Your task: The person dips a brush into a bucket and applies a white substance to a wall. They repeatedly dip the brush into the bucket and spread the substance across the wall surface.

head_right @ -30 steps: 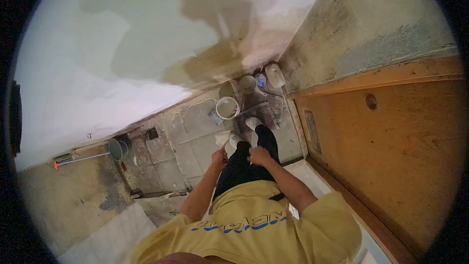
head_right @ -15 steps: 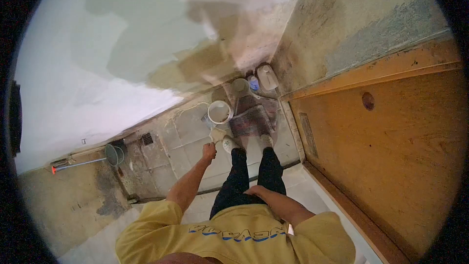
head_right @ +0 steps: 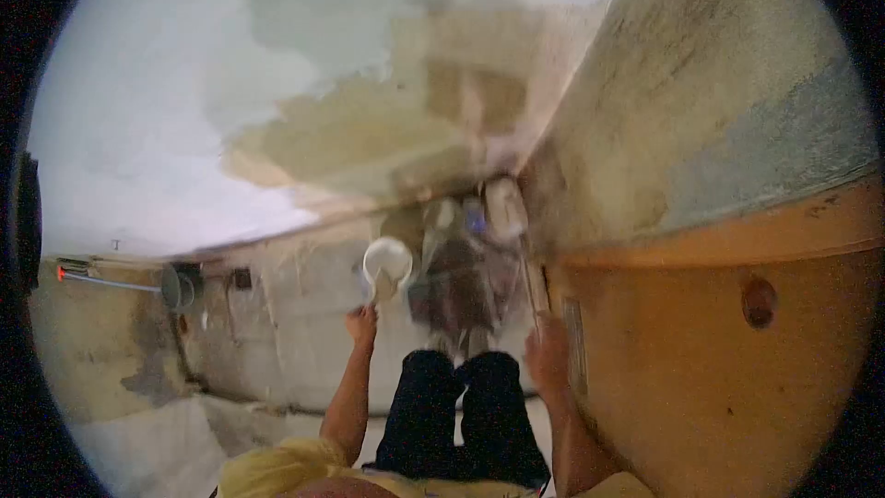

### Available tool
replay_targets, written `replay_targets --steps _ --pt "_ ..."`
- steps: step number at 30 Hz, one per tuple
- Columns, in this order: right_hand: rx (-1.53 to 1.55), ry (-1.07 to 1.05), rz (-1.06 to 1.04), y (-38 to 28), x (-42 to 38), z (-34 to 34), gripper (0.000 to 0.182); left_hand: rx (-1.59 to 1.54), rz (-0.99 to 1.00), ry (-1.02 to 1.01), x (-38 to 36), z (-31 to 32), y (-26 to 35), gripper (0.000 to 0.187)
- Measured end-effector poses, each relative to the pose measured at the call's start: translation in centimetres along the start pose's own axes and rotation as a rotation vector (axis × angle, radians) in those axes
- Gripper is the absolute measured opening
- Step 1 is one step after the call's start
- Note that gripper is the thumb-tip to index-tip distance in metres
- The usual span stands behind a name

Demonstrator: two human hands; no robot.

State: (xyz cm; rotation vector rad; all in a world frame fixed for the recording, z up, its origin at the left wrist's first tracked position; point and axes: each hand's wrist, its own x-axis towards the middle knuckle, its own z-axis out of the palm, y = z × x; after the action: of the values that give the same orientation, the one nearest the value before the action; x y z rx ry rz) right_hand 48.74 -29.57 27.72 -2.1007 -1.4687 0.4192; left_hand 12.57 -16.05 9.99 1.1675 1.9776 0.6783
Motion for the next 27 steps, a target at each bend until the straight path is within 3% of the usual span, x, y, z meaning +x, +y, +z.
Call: replay_targets --steps 1,3,4,6,9,13,17,19,20,22,27 --pt "0.018 0.280 -0.095 1.6 3.8 -0.7 0.028 -0.064 0.027 0.037 1.4 0.9 -0.2 0.032" --pt "-0.166 0.527 -0.242 2.2 9.2 -3.0 0.023 -0.089 0.139 0.050 3.2 1.4 -0.3 0.029" --pt "-0.157 0.586 -0.261 3.9 11.0 -2.6 0.023 -0.053 0.236 0.036 4.5 1.4 0.2 0.028" --pt "-0.445 0.693 -0.422 7.2 13.6 -1.9 0.017 -0.273 0.300 0.079 7.9 3.0 -1.5 0.025" --pt "-0.559 0.807 -0.538 9.8 15.2 -0.4 0.019 -0.143 0.405 0.082 8.7 2.6 2.7 0.024" --pt "-0.636 1.028 -0.540 8.4 16.4 0.1 0.022 -0.346 0.472 0.185 12.8 5.5 -0.1 0.026" --pt "-0.815 1.071 -0.543 8.5 15.9 0.3 0.020 -0.494 0.526 0.251 14.8 9.2 -4.1 0.029" --pt "-0.819 1.111 -0.581 8.3 16.0 0.2 0.019 -0.199 0.584 0.281 14.8 9.8 -6.2 0.029" --pt "-0.809 1.113 -0.605 9.0 16.0 0.6 0.023 -0.226 0.606 0.291 14.8 10.6 -6.2 0.029" --pt "-0.798 1.112 -0.624 8.9 16.3 0.0 0.028 -0.098 0.475 0.407 14.6 11.4 -7.6 0.030" --pt "-0.852 1.106 -0.572 8.8 15.7 0.2 0.020 0.085 0.485 0.230 15.7 12.4 -9.9 0.029"
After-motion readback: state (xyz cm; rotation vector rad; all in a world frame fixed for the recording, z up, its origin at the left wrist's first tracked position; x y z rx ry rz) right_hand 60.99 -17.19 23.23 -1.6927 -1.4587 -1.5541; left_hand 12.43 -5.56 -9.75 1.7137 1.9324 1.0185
